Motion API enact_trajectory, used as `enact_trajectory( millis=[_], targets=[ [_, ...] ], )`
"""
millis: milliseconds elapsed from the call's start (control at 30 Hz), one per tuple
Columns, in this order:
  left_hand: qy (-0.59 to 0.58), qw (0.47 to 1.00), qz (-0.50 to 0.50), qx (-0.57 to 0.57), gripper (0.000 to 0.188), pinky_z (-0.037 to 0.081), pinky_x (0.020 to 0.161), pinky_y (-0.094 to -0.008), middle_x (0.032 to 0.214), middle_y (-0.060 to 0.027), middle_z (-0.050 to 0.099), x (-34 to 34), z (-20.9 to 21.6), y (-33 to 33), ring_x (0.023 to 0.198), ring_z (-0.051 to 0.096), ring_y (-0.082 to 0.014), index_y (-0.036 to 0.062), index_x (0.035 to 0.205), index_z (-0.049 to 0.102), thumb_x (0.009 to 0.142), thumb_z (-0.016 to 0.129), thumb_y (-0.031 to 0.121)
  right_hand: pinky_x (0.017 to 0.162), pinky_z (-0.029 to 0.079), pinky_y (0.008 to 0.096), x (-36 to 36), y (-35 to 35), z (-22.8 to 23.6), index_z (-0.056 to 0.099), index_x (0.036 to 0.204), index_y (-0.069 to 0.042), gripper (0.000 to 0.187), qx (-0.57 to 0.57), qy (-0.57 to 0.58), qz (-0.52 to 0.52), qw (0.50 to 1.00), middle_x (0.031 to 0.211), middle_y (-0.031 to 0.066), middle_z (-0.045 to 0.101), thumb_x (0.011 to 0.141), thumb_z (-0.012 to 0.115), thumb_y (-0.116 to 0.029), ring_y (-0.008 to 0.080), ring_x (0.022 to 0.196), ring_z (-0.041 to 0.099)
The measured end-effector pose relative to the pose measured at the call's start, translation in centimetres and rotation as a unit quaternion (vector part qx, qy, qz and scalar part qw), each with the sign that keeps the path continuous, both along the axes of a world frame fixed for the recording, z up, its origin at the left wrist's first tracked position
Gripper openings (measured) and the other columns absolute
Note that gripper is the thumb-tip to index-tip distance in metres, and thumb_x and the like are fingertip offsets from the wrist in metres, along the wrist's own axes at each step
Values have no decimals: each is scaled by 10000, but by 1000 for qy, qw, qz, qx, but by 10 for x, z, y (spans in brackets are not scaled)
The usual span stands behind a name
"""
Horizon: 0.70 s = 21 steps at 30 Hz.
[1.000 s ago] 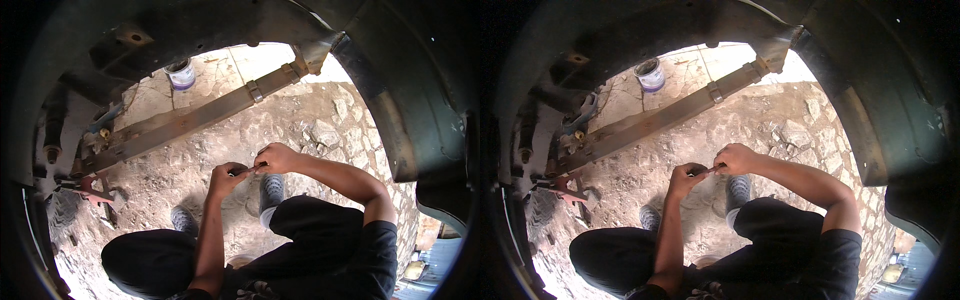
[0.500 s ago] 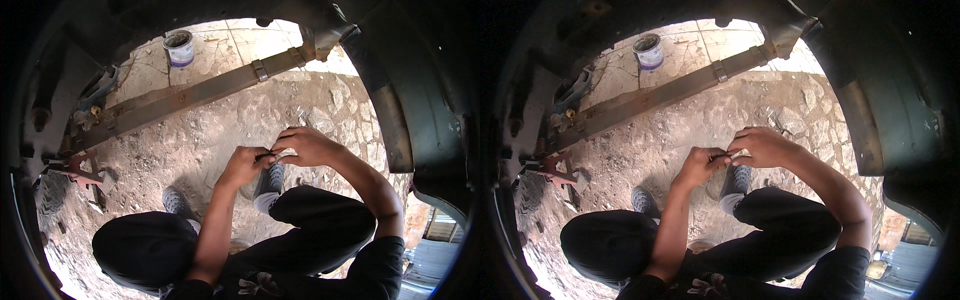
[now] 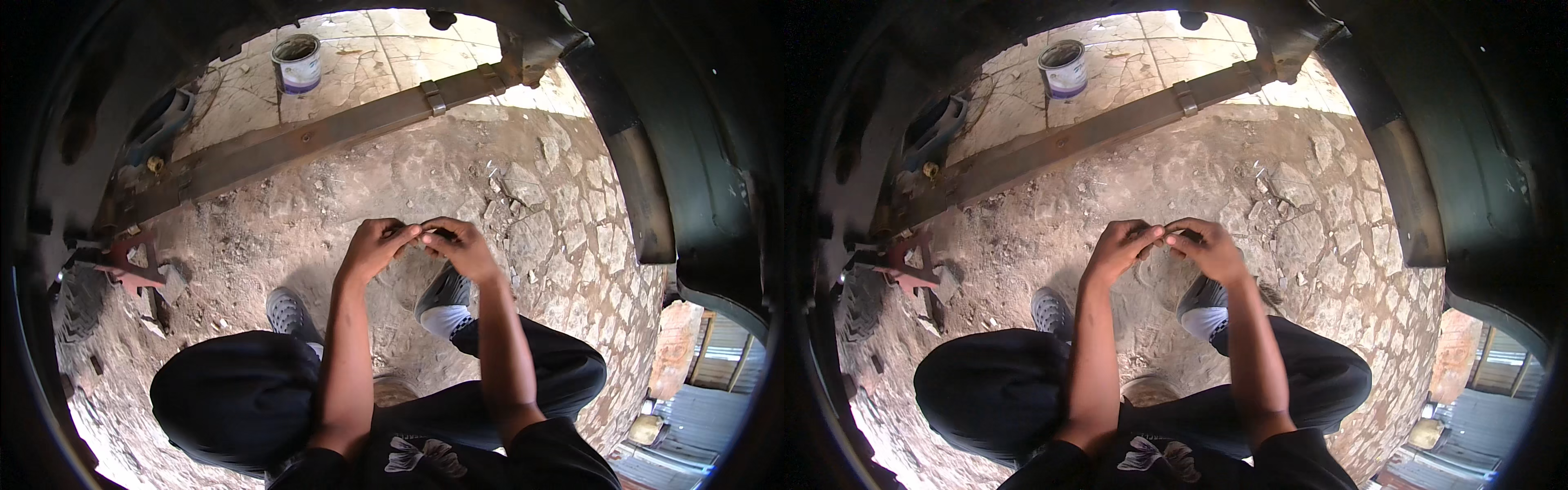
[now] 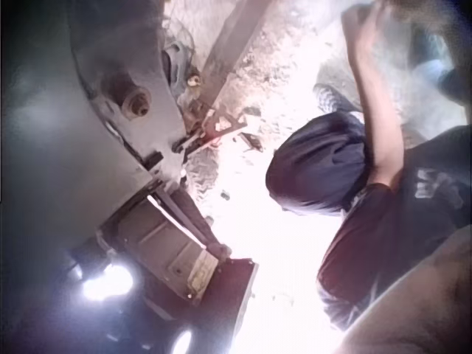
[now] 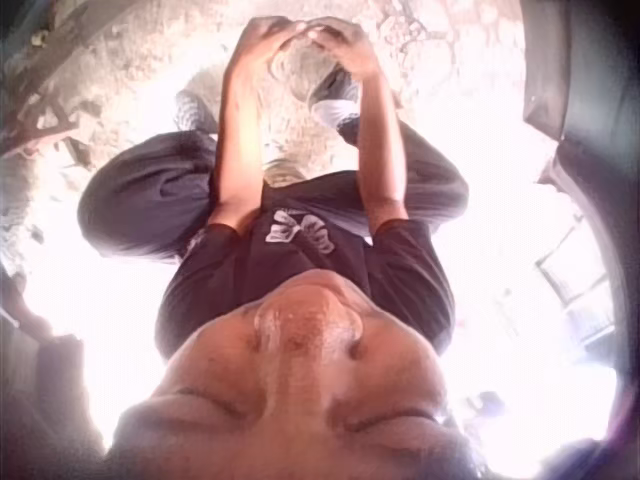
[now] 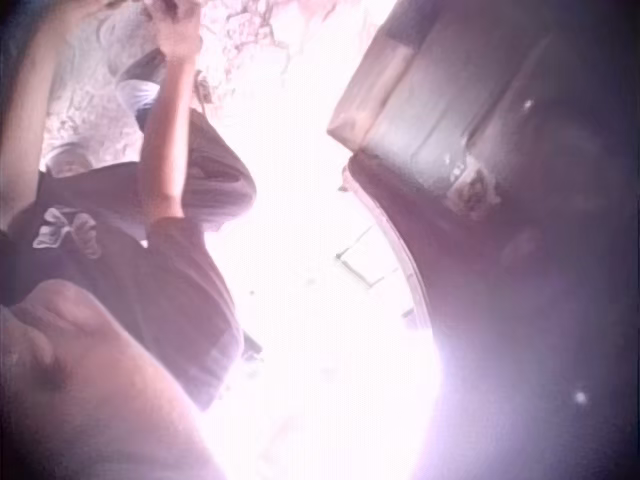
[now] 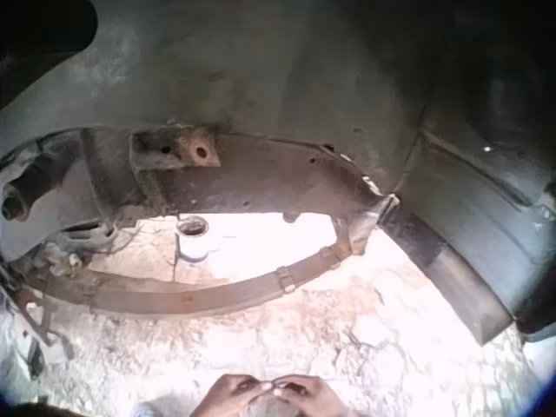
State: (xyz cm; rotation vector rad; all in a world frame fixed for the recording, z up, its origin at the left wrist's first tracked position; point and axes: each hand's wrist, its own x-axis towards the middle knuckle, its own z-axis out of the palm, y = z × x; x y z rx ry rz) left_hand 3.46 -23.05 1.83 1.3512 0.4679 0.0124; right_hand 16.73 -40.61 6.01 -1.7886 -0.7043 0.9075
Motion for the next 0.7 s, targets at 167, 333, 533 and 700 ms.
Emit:
enact_trajectory(
  millis=[167,333,533,700],
  targets=[
    [-15,997,16,73,292,353,531,-261,667,37,597,-1,3,0,580,487,-56,35,890,772,938,822,319,827,532,306,-49,-9,-27,708,1114,-20,235,51,159,-152,974,1061,60,750,996,769,-214,140,909,694],
    [-68,996,1,-64,343,381,556,-269,699,30,615,1,1,-2,626,508,-66,52,847,734,966,785,369,867,507,307,-72,-14,-39,677,1151,-38,196,210,265,-185,922,1060,40,690,1019,733,-172,133,978,634],
    [-149,948,-48,-276,436,420,594,-271,758,-9,641,-13,6,0,673,529,-85,44,850,695,1022,697,445,882,482,309,-64,-9,-35,652,1169,-33,228,305,218,-95,922,992,35,655,998,753,-145,140,903,609],
    [-166,935,-91,-299,506,391,485,-228,756,-62,642,-35,-5,29,608,541,-103,-55,1005,772,1006,708,447,808,522,282,-60,8,-16,501,1552,-49,740,242,231,-58,941,1052,45,615,900,842,-128,125,896,605]
  ],
)
